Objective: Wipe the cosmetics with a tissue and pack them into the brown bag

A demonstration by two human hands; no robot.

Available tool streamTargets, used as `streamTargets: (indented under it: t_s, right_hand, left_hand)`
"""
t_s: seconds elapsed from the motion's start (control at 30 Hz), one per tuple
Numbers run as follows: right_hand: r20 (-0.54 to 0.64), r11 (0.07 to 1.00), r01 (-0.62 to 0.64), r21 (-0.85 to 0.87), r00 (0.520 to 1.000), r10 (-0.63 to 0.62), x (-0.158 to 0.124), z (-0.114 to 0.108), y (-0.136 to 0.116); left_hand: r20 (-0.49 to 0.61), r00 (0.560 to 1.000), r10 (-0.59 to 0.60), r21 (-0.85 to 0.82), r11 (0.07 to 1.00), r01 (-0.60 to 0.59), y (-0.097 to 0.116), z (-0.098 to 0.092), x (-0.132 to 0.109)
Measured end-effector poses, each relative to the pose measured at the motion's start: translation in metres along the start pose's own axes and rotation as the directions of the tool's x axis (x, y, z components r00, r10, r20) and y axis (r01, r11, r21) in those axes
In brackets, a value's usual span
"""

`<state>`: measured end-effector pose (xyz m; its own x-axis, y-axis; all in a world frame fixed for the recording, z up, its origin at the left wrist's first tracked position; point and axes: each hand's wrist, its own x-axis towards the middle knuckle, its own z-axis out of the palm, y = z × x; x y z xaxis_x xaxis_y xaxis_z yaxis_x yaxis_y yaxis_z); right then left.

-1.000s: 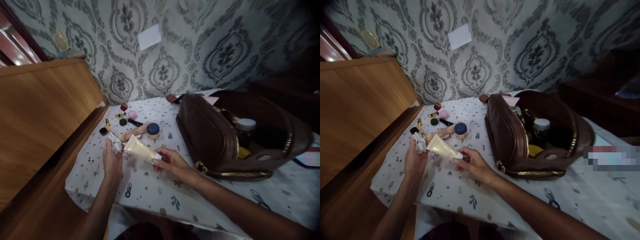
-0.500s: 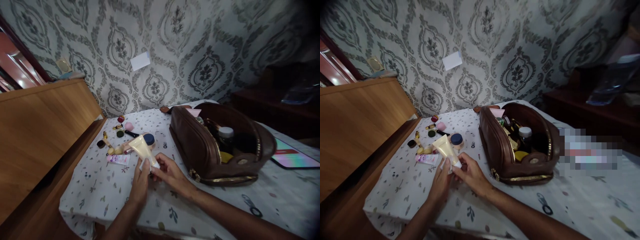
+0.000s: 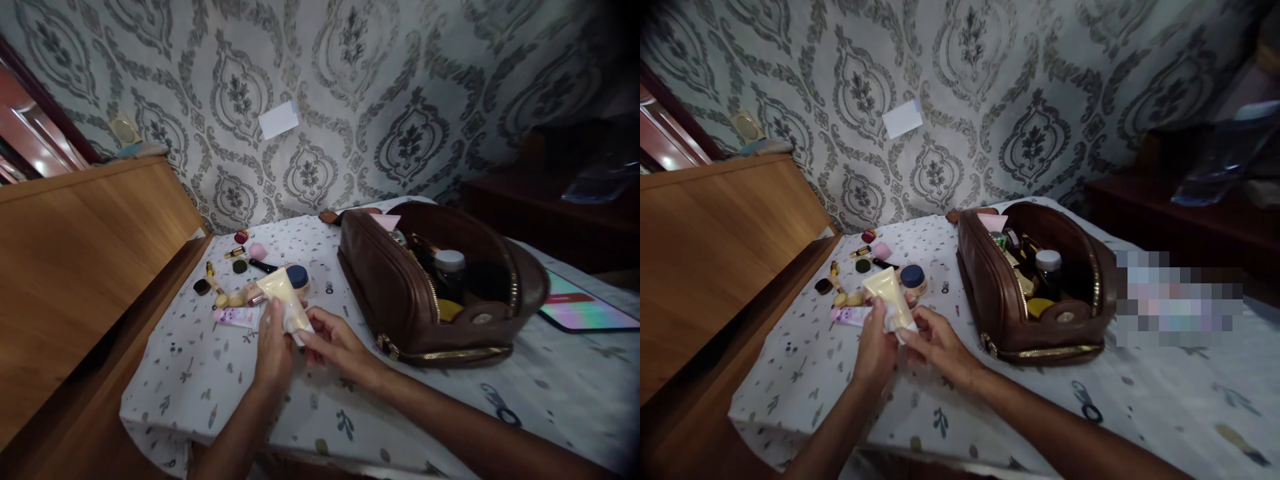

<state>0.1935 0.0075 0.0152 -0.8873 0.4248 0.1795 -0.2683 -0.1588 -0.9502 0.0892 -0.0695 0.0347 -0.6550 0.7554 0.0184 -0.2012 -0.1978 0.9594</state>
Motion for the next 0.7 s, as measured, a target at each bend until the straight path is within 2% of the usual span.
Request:
streamTargets:
  t_s: [0.1,0.2,0.27,0.33,0.4,0.47,0.6,0.7]
  right_hand:
    - [0.073,0.961,-0.108,0.255,0.993,0.093,0.002,-0.001,0.001]
    - [0.24,0.813,-0.291,0.505,0.952,0.191,0.002,-0.004,0.004]
    - [0.349,0.704,-0.398,0.589,0.91,0.222,0.001,-0.006,0.006]
    - [0.408,0.645,-0.451,0.618,0.884,0.227,0.0,-0.008,0.006]
    - [0.409,0.653,-0.441,0.616,0.887,0.214,0.001,-0.007,0.002]
    - [0.348,0.704,-0.378,0.601,0.917,0.195,0.001,-0.004,-0.003]
    - [0.165,0.839,-0.234,0.49,0.971,0.174,0.001,0.001,-0.009]
    - [0.134,0.879,-0.231,0.417,0.972,0.192,0.0,0.003,-0.006]
  left_hand:
    - [0.123,0.99,-0.066,-0.066,0.995,0.074,-0.007,0.001,-0.007]
    - [0.165,0.983,-0.077,-0.181,0.978,0.107,0.0,-0.003,-0.004]
    - [0.172,0.983,-0.065,-0.255,0.961,0.108,0.009,-0.004,0.001]
    - [0.185,0.982,-0.045,-0.292,0.951,0.099,0.018,-0.002,0.005]
    - [0.193,0.981,-0.019,-0.301,0.95,0.078,0.024,0.001,0.008]
    - [0.157,0.987,0.009,-0.291,0.956,0.037,0.027,0.006,0.01]
    - [0.052,0.999,0.015,-0.125,0.992,-0.008,0.026,0.01,0.012]
    - [0.003,1.0,0.007,-0.069,0.998,-0.007,0.026,0.008,0.016]
